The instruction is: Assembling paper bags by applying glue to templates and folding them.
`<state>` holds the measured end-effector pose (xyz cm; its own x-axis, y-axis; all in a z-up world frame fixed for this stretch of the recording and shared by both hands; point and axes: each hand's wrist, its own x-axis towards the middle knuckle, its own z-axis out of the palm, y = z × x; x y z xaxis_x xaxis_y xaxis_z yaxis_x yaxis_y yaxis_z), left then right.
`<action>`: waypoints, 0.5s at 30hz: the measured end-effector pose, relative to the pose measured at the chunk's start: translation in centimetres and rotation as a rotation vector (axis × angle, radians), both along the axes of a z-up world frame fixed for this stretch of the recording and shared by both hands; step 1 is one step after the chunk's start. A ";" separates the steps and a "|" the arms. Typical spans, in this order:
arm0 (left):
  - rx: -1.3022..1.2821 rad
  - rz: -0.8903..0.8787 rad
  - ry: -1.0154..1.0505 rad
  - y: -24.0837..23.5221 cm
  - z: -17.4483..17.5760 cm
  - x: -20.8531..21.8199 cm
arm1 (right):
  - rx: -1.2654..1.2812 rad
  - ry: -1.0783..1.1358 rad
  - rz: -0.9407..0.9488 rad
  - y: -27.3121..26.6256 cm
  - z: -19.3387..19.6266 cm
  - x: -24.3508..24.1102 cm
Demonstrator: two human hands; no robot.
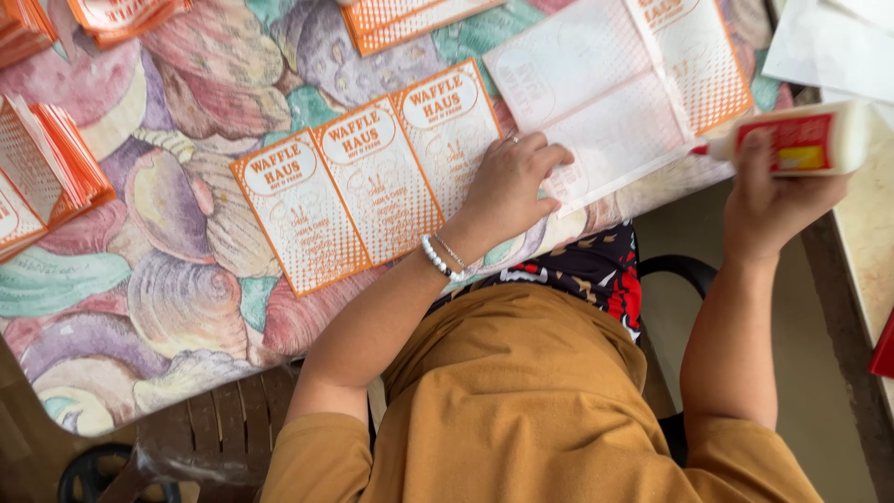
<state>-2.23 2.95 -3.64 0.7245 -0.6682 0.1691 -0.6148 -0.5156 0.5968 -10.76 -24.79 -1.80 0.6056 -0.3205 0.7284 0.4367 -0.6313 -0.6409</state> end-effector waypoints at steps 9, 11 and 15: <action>-0.019 -0.023 0.022 0.0 0.4 0.2 | 0.004 0.041 -0.012 -1.0 0.8 -0.2; -0.027 -0.029 0.017 -0.1 0.3 0.1 | 0.035 0.058 0.012 -0.7 0.7 -0.7; 0.044 -0.043 0.049 -0.4 0.2 0.7 | 0.326 0.062 -0.114 -3.8 -1.7 -1.6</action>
